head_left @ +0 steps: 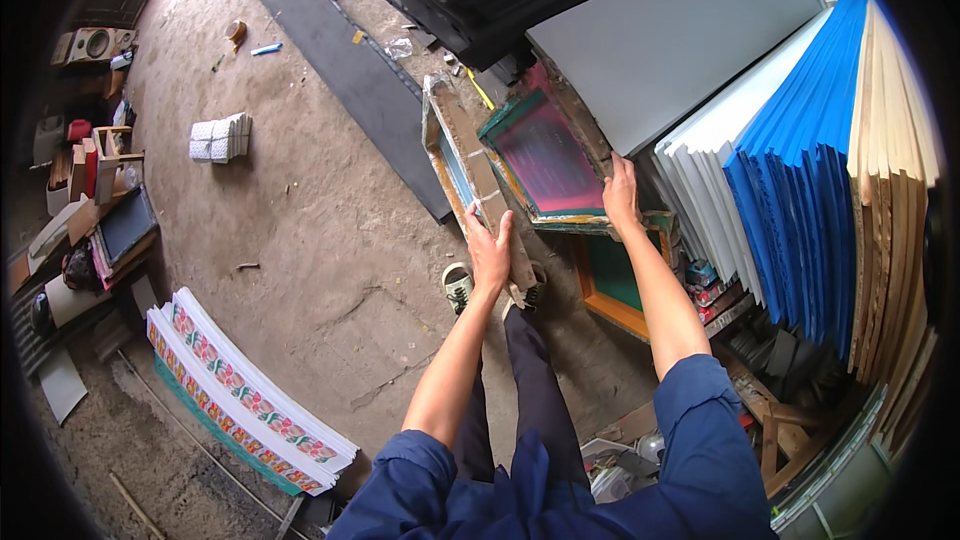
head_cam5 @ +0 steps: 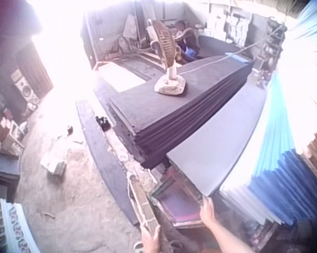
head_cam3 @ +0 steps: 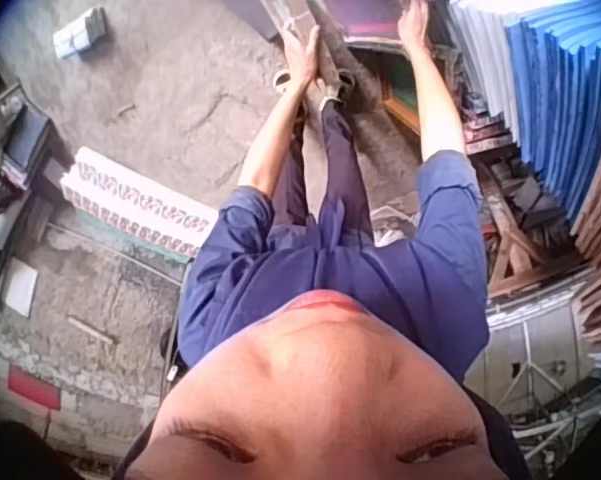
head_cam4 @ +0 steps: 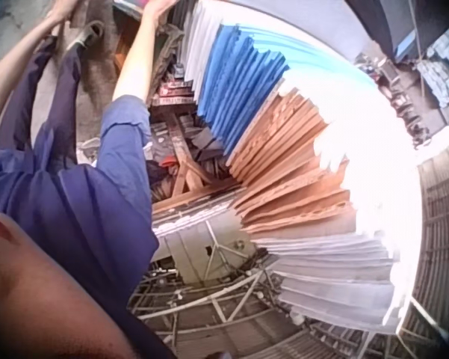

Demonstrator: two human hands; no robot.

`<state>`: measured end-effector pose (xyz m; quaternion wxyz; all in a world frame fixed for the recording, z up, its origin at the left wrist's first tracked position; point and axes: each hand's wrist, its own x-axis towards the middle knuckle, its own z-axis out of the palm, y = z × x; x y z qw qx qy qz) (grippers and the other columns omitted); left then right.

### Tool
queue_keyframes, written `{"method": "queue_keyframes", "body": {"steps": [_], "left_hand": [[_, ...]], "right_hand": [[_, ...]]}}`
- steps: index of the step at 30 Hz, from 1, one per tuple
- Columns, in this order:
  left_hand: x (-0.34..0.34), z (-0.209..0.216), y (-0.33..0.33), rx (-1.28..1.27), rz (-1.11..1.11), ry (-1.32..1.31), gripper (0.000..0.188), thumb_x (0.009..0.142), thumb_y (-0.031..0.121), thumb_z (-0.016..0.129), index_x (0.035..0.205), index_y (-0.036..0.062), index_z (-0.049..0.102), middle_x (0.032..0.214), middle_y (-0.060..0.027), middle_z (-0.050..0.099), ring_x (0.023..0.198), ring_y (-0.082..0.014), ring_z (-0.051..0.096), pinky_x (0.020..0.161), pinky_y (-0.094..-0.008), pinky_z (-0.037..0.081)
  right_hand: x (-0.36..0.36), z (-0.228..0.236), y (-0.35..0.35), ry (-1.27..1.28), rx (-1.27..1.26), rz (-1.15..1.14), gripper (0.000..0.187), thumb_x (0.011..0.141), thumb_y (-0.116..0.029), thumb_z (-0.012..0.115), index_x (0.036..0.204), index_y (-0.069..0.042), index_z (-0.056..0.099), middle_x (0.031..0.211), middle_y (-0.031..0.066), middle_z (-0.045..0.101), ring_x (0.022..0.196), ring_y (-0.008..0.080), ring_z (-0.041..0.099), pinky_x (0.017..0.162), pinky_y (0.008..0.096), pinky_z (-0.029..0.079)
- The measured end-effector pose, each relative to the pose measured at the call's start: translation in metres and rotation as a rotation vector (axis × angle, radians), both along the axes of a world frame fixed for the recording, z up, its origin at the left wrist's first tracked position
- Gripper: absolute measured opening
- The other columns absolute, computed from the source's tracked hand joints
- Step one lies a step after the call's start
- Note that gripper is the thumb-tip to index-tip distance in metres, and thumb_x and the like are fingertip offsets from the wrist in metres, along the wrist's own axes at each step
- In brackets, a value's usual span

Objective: The person repeatedly picks up wooden printing frames from a rack, carries them across the workshop, and places them on a table or floor. The person also briefly handles a small container and wipes the inside of a red frame before stacking it.

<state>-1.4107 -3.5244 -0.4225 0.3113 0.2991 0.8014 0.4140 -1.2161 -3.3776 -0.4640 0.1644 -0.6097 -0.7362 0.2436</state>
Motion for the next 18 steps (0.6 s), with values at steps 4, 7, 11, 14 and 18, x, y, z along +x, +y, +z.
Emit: {"method": "queue_keyframes", "body": {"steps": [4,7,11,14,18], "left_hand": [[-0.007,-0.002,-0.007,0.040,0.031,-0.135,0.062,0.083,0.038,0.055,0.119,-0.0056,0.031,0.111,-0.0258,0.044,0.105,-0.0342,0.045,0.089,-0.0381,0.035],[-0.016,-0.001,-0.007,-0.012,-0.004,-0.114,0.056,0.083,0.037,0.055,0.114,-0.0043,0.034,0.103,-0.0201,0.043,0.099,-0.0316,0.046,0.086,-0.0375,0.037],[-0.032,0.002,-0.010,-0.017,-0.168,-0.150,0.044,0.083,0.031,0.057,0.103,-0.0016,0.036,0.096,-0.0113,0.038,0.082,-0.0201,0.047,0.075,-0.0312,0.041],[-0.028,0.016,-0.011,0.075,-0.201,-0.265,0.038,0.083,0.025,0.059,0.100,-0.0002,0.036,0.093,-0.0076,0.037,0.075,-0.0135,0.047,0.067,-0.0280,0.043],[-0.010,0.016,-0.002,0.160,-0.256,-0.176,0.036,0.082,0.023,0.060,0.096,0.0001,0.037,0.092,-0.0100,0.038,0.073,-0.0168,0.048,0.065,-0.0289,0.043]], "right_hand": [[-0.001,0.004,-0.003,0.074,-0.009,-0.006,0.050,0.072,0.007,0.053,0.120,0.000,0.041,0.115,0.0194,0.040,0.107,0.0348,0.042,0.092,0.0367,0.036],[-0.007,0.007,-0.010,0.062,0.015,-0.048,0.050,0.072,0.005,0.054,0.119,-0.002,0.042,0.115,0.0189,0.039,0.107,0.0341,0.042,0.093,0.0365,0.035],[-0.030,0.022,-0.029,0.081,0.112,-0.054,0.047,0.071,0.001,0.058,0.117,-0.005,0.046,0.114,0.0175,0.040,0.108,0.0328,0.042,0.093,0.0365,0.036],[-0.057,0.069,-0.055,0.435,-0.431,0.081,0.035,0.083,-0.015,0.055,0.116,-0.007,0.049,0.113,0.0114,0.048,0.106,0.0243,0.046,0.093,0.0318,0.036],[-0.080,0.093,-0.081,0.798,-0.668,0.140,0.038,0.090,-0.023,0.046,0.125,-0.008,0.043,0.118,0.0101,0.050,0.108,0.0198,0.048,0.092,0.0307,0.036]]}}
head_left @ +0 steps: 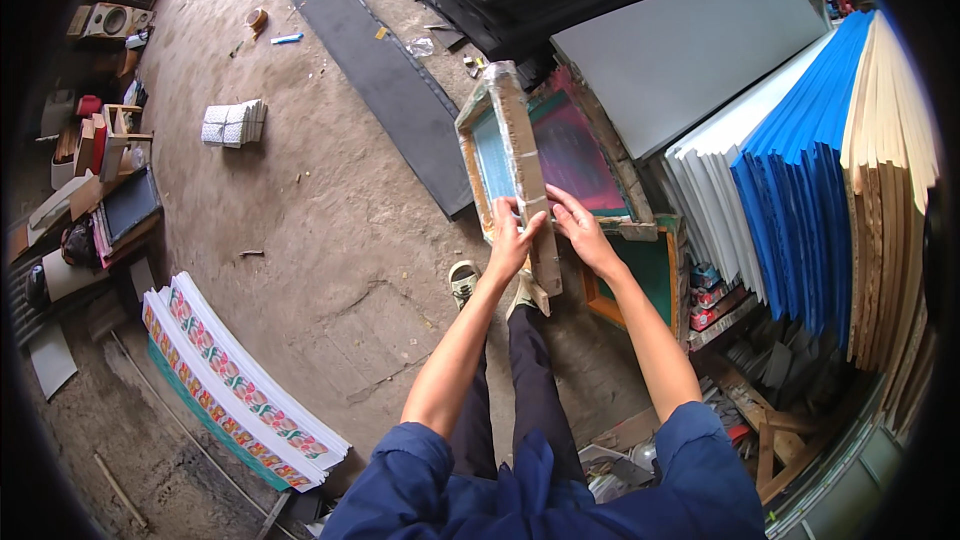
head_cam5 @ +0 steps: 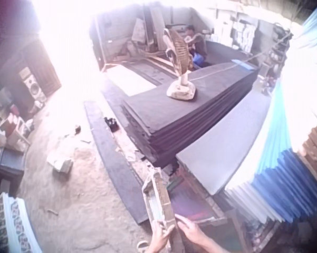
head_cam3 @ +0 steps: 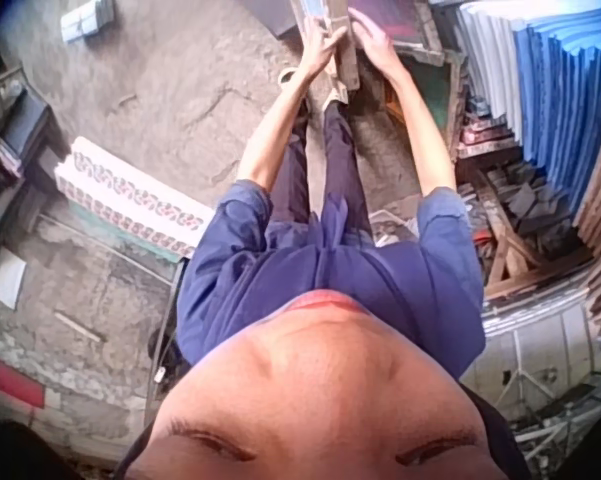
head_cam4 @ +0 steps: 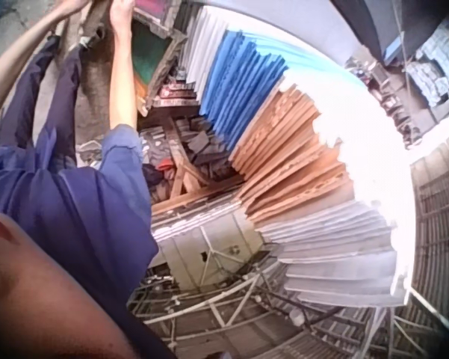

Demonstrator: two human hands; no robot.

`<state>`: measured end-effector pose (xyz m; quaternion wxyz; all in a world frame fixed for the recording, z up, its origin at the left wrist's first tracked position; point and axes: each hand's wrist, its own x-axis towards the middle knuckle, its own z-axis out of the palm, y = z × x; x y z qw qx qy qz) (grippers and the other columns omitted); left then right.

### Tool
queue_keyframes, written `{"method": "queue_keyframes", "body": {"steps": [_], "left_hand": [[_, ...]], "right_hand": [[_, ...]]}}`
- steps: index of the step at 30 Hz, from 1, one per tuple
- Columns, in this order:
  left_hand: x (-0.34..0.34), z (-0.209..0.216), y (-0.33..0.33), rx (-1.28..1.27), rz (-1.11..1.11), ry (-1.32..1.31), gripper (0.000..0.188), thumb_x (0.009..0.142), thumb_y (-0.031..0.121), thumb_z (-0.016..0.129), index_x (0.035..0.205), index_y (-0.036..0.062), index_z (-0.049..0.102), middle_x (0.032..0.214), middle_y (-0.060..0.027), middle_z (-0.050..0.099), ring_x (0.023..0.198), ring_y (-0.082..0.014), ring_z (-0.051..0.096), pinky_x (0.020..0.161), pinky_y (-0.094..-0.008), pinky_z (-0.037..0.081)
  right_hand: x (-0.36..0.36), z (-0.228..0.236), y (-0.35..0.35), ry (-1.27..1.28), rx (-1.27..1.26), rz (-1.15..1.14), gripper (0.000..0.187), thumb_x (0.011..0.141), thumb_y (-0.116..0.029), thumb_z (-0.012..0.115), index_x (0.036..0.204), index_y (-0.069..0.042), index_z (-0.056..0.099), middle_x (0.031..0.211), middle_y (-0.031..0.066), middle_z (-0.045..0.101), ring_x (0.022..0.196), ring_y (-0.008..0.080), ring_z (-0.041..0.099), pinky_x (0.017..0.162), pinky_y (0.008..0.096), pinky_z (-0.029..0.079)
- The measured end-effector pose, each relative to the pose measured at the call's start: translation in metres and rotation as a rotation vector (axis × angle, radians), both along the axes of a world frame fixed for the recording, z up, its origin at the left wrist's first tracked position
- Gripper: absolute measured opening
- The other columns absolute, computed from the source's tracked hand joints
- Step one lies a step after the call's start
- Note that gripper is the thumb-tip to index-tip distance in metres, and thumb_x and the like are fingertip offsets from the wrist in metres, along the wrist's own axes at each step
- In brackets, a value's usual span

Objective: The person repeatedly picks up wooden printing frames from a rack, carries them across the workshop, and places them on a table or floor. The person also briefly handles a small container and wipes the inside of a red frame before stacking it.

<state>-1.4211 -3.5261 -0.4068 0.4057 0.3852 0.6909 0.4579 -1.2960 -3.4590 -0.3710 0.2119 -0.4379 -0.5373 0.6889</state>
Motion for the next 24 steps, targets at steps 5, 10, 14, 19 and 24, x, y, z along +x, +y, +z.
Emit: {"method": "queue_keyframes", "body": {"steps": [5,10,14,19,24], "left_hand": [[-0.001,-0.025,0.024,0.011,-0.027,0.093,0.031,0.087,0.027,0.051,0.094,-0.0004,0.041,0.090,-0.0115,0.041,0.078,-0.0178,0.046,0.063,-0.0304,0.045],[-0.001,-0.033,0.062,-0.136,-0.032,-0.529,0.023,0.092,0.028,0.039,0.093,0.0054,0.042,0.080,-0.0042,0.045,0.073,-0.0138,0.052,0.060,-0.0302,0.050],[-0.009,-0.045,0.084,-0.154,-0.109,-0.705,0.024,0.092,0.025,0.039,0.093,0.0024,0.047,0.083,-0.0056,0.051,0.069,-0.0149,0.056,0.059,-0.0289,0.051],[-0.001,-0.048,0.109,-0.243,-0.233,-0.613,0.030,0.091,0.023,0.042,0.107,-0.0005,0.052,0.086,-0.0089,0.060,0.072,-0.0180,0.061,0.059,-0.0278,0.052],[0.013,-0.042,0.127,-0.180,-0.261,-0.551,0.035,0.090,0.020,0.043,0.121,0.0033,0.046,0.097,-0.0102,0.062,0.079,-0.0170,0.061,0.067,-0.0285,0.051]], "right_hand": [[-0.001,-0.022,0.022,-0.165,-0.065,0.028,0.048,0.090,-0.029,0.045,0.132,-0.009,0.032,0.132,0.0062,0.037,0.117,0.0195,0.039,0.096,0.0300,0.032],[-0.004,-0.039,0.042,-0.362,0.221,-0.051,0.062,0.082,-0.030,0.056,0.131,-0.004,0.030,0.129,0.0188,0.040,0.120,0.0270,0.039,0.097,0.0323,0.032],[-0.004,-0.042,0.057,-0.463,0.377,-0.010,0.075,0.077,-0.025,0.063,0.134,-0.003,0.020,0.130,0.0254,0.034,0.120,0.0362,0.035,0.097,0.0364,0.033],[0.015,-0.055,0.072,-0.579,0.422,-0.064,0.067,0.077,-0.015,0.060,0.132,-0.001,0.025,0.119,0.0237,0.042,0.109,0.0384,0.043,0.091,0.0392,0.036],[0.032,-0.070,0.084,-0.760,0.734,-0.083,0.062,0.070,-0.002,0.061,0.126,0.002,0.034,0.113,0.0205,0.038,0.105,0.0356,0.038,0.091,0.0402,0.035]]}}
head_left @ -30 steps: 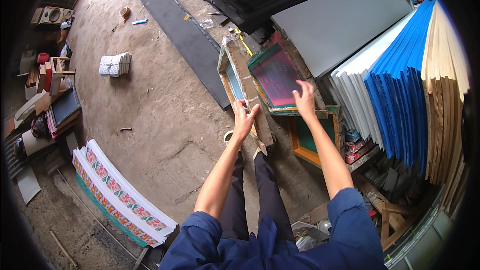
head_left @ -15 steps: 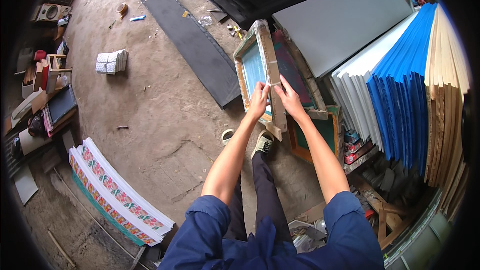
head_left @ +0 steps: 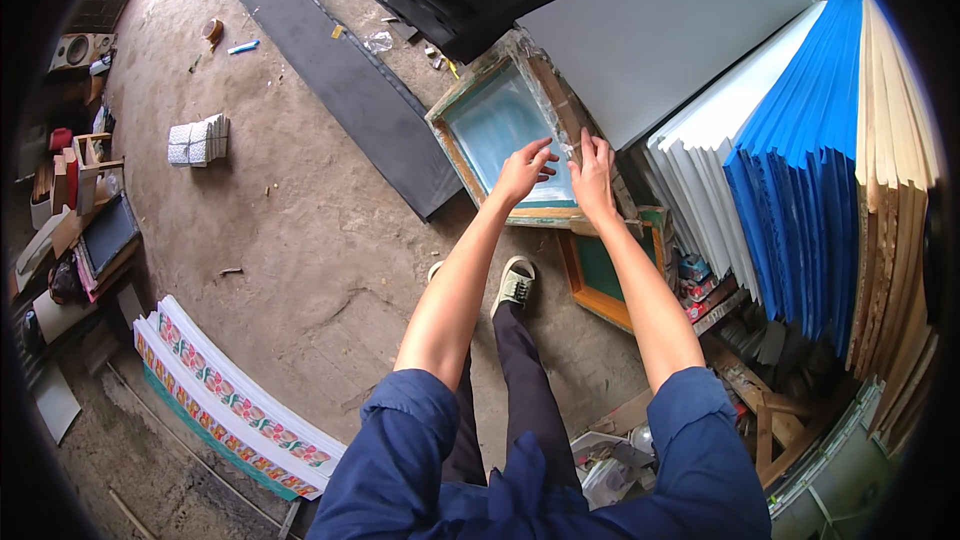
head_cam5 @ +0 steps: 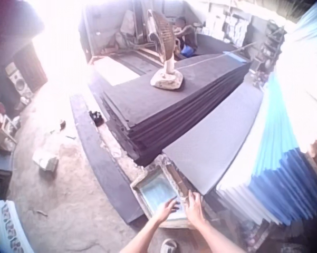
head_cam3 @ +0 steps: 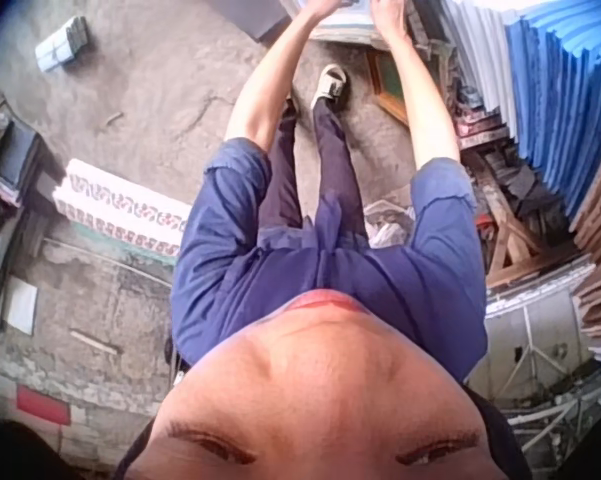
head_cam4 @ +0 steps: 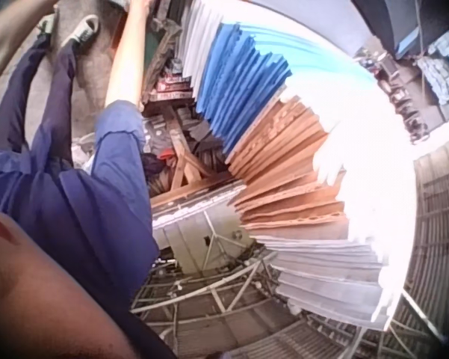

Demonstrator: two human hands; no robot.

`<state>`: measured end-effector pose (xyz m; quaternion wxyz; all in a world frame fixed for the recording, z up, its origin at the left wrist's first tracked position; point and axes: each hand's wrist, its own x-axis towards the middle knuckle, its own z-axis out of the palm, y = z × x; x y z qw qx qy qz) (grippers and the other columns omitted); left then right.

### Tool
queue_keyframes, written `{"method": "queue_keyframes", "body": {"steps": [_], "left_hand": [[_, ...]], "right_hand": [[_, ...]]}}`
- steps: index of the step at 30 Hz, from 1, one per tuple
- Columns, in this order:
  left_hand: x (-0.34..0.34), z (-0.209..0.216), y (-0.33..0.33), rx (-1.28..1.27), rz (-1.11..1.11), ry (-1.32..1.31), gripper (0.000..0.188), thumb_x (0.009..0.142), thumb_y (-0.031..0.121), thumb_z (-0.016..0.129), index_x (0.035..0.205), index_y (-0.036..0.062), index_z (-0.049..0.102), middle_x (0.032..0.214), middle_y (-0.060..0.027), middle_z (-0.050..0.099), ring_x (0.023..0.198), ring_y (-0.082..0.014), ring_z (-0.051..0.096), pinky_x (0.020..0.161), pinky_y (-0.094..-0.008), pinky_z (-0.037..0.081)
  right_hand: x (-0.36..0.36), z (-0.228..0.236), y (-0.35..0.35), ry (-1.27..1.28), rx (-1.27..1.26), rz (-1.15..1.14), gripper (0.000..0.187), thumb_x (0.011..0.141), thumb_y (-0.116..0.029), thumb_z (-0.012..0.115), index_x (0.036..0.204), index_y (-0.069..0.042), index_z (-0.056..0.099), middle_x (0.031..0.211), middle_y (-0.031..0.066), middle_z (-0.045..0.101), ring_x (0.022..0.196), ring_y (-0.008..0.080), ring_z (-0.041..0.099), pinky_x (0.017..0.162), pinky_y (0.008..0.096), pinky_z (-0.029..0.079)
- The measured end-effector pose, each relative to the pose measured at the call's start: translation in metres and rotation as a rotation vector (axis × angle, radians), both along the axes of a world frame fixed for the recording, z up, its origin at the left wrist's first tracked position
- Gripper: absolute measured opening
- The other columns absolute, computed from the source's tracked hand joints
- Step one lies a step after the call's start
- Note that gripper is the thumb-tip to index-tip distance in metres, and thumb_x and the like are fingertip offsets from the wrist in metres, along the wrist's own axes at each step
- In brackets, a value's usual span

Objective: The person repeatedly picks up wooden printing frames from a rack, carries them across the workshop, and places them on a table or floor. The person also briefly handles a small container and wipes the inside of a red frame before stacking it.

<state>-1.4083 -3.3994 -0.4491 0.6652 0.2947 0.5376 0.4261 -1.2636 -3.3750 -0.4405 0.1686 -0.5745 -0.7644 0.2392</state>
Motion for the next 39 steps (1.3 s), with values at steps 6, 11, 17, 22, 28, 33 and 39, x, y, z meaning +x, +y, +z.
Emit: {"method": "queue_keyframes", "body": {"steps": [6,11,17,22,28,33,39], "left_hand": [[-0.014,0.020,-0.023,-0.038,-0.064,0.100,0.039,0.091,0.023,0.040,0.128,0.0092,0.038,0.111,-0.0079,0.056,0.098,-0.0188,0.054,0.082,-0.0325,0.043],[-0.051,0.039,-0.097,-0.044,0.095,0.289,0.031,0.088,0.020,0.046,0.116,0.0066,0.050,0.099,-0.0066,0.061,0.085,-0.0142,0.058,0.073,-0.0262,0.045],[-0.085,0.069,-0.246,0.008,0.139,0.452,0.028,0.088,0.020,0.046,0.111,0.0075,0.053,0.096,-0.0072,0.062,0.085,-0.0153,0.059,0.078,-0.0282,0.044],[-0.082,0.113,-0.347,-0.003,0.124,0.538,0.024,0.085,0.014,0.050,0.106,0.0040,0.055,0.097,-0.0135,0.061,0.090,-0.0216,0.059,0.078,-0.0312,0.045],[0.058,0.105,-0.361,0.065,-0.262,0.792,0.019,0.081,0.016,0.052,0.095,0.0051,0.058,0.083,-0.0118,0.062,0.079,-0.0249,0.060,0.072,-0.0345,0.046],[0.228,0.124,-0.351,0.438,-0.785,0.716,0.020,0.079,0.019,0.054,0.093,0.0067,0.059,0.088,-0.0134,0.062,0.084,-0.0290,0.059,0.073,-0.0357,0.046],[0.439,0.195,-0.351,0.555,-0.931,0.458,0.021,0.083,0.016,0.051,0.100,0.0050,0.058,0.092,-0.0144,0.062,0.086,-0.0259,0.060,0.075,-0.0336,0.047]], "right_hand": [[0.019,0.007,-0.008,0.029,-0.087,0.003,0.063,0.070,0.000,0.059,0.127,0.000,0.033,0.124,0.0218,0.032,0.113,0.0378,0.033,0.096,0.0424,0.030],[0.033,0.040,-0.058,0.066,-0.007,-0.087,0.056,0.071,-0.002,0.059,0.123,-0.003,0.038,0.124,0.0221,0.033,0.115,0.0378,0.035,0.098,0.0399,0.029],[0.060,0.113,-0.212,0.046,-0.073,0.085,0.025,0.071,-0.003,0.051,0.095,0.001,0.051,0.106,0.0214,0.044,0.102,0.0364,0.044,0.089,0.0388,0.038],[0.140,0.161,-0.358,-0.029,-0.413,0.211,0.026,0.077,-0.016,0.052,0.099,-0.004,0.057,0.102,0.0177,0.053,0.098,0.0331,0.049,0.087,0.0385,0.039],[0.288,0.123,-0.552,0.122,-0.513,-0.718,0.023,0.081,-0.014,0.050,0.100,-0.006,0.059,0.089,0.0121,0.063,0.073,0.0189,0.062,0.067,0.0305,0.048],[0.383,0.112,-0.671,0.569,-0.312,-1.118,0.021,0.082,-0.003,0.045,0.097,-0.003,0.059,0.076,0.0084,0.063,0.060,0.0148,0.060,0.055,0.0272,0.049],[0.456,0.112,-0.747,0.588,0.033,-1.703,0.016,0.084,-0.004,0.042,0.086,0.000,0.058,0.069,0.0091,0.060,0.057,0.0151,0.058,0.049,0.0280,0.048]]}}
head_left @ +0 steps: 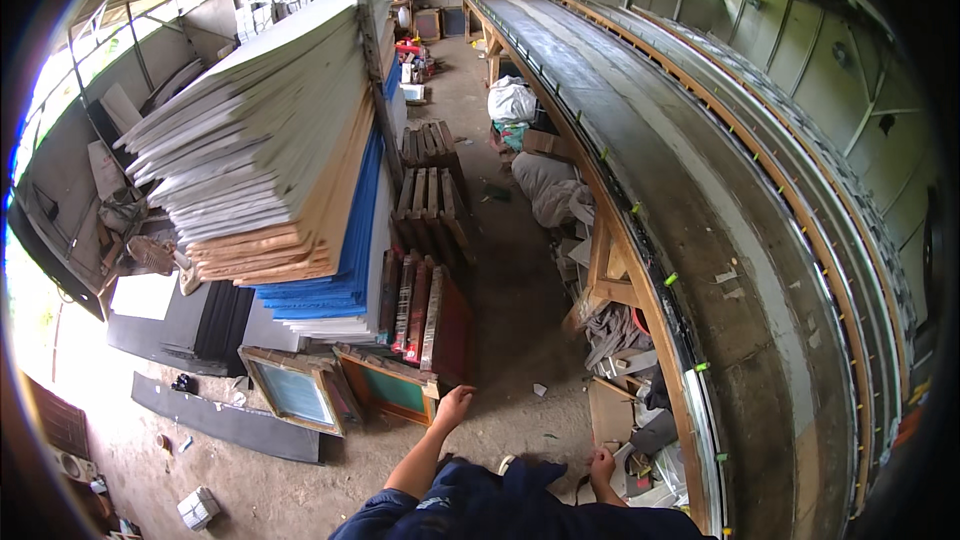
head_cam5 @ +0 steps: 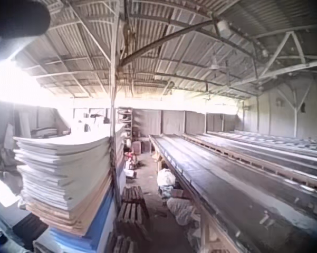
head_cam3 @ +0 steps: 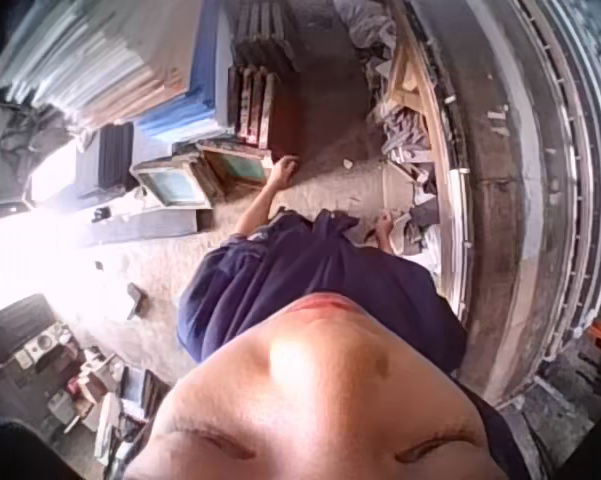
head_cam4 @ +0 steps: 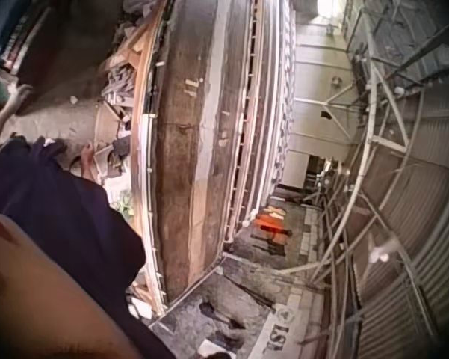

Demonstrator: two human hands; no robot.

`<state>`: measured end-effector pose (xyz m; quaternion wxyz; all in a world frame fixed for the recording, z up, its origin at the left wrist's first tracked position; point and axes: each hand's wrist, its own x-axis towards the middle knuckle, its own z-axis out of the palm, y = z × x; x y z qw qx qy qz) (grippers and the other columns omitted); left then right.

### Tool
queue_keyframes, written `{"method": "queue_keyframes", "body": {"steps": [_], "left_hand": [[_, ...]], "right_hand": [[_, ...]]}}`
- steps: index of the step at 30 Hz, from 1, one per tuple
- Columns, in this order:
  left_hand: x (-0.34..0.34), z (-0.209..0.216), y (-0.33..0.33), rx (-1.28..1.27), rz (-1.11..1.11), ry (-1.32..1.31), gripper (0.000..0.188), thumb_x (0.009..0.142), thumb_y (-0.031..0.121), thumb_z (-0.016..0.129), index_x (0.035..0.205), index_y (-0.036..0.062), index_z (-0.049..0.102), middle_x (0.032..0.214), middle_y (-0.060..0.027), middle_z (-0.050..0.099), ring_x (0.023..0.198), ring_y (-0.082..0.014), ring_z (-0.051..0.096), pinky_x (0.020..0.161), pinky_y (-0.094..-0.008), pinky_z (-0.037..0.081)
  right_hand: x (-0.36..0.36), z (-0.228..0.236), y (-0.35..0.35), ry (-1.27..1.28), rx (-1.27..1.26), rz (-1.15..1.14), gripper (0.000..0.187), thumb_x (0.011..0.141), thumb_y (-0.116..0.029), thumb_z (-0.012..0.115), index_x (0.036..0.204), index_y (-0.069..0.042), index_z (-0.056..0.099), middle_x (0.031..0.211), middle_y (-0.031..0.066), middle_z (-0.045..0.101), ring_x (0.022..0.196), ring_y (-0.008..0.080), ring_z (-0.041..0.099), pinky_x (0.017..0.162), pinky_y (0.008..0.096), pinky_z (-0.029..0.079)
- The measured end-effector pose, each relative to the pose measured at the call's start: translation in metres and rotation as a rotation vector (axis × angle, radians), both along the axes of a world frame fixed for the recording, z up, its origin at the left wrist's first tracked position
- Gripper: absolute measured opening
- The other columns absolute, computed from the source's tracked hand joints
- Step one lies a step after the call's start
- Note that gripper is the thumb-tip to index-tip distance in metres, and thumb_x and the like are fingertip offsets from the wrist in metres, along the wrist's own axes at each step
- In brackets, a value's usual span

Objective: The person repeatedly picks up wooden printing frames from a rack, carries them across the workshop, and places them on a table or floor. The person also briefly handles a small container and wipes the inside of a red frame before stacking it.

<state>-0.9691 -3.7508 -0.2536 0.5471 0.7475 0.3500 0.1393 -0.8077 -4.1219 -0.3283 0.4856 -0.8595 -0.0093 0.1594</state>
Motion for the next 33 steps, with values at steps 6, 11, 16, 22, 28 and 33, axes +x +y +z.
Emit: {"method": "queue_keyframes", "body": {"steps": [6,11,16,22,28,33], "left_hand": [[0.078,-0.016,0.036,-0.006,-0.081,0.001,0.020,0.083,0.015,0.051,0.099,0.0068,0.058,0.089,-0.0135,0.060,0.084,-0.0251,0.060,0.074,-0.0334,0.047],[0.092,-0.058,0.107,0.236,0.183,0.139,0.016,0.083,0.014,0.051,0.094,0.0085,0.061,0.086,-0.0119,0.059,0.077,-0.0246,0.059,0.070,-0.0338,0.048],[0.173,-0.075,0.194,0.235,0.243,0.165,0.017,0.083,0.018,0.052,0.096,0.0102,0.059,0.088,-0.0125,0.057,0.079,-0.0254,0.057,0.071,-0.0348,0.047],[0.281,-0.015,0.320,0.251,0.438,0.180,0.017,0.084,0.018,0.050,0.095,0.0097,0.060,0.089,-0.0122,0.057,0.084,-0.0272,0.055,0.076,-0.0355,0.044],[0.427,-0.017,0.478,0.153,0.482,0.127,0.017,0.085,0.018,0.049,0.094,0.0086,0.060,0.088,-0.0125,0.057,0.084,-0.0278,0.056,0.074,-0.0356,0.044],[0.519,-0.039,0.618,0.275,0.547,0.160,0.017,0.084,0.019,0.050,0.093,0.0087,0.060,0.088,-0.0126,0.057,0.084,-0.0290,0.055,0.074,-0.0371,0.044]], "right_hand": [[0.052,-0.039,0.037,0.310,0.067,-0.161,0.015,0.077,0.000,0.046,0.083,-0.001,0.059,0.065,0.0144,0.060,0.054,0.0194,0.059,0.046,0.0298,0.049],[0.141,-0.023,0.151,0.296,-0.042,0.490,0.019,0.080,-0.001,0.043,0.091,0.001,0.058,0.070,0.0147,0.060,0.060,0.0195,0.060,0.052,0.0303,0.051],[0.298,-0.057,0.283,0.223,-0.236,0.584,0.020,0.083,-0.009,0.043,0.092,0.000,0.059,0.073,0.0144,0.062,0.061,0.0195,0.061,0.057,0.0312,0.050],[0.431,0.042,0.543,0.238,-0.056,0.518,0.025,0.088,-0.021,0.043,0.095,-0.003,0.057,0.078,0.0120,0.062,0.067,0.0176,0.060,0.057,0.0294,0.048],[0.542,0.010,0.682,0.102,-0.088,0.718,0.023,0.088,-0.019,0.044,0.092,-0.001,0.057,0.072,0.0095,0.060,0.060,0.0170,0.059,0.053,0.0288,0.048],[0.654,-0.038,0.812,0.320,-0.146,0.597,0.022,0.087,-0.017,0.043,0.092,-0.001,0.056,0.073,0.0119,0.060,0.055,0.0188,0.057,0.050,0.0310,0.048]]}}
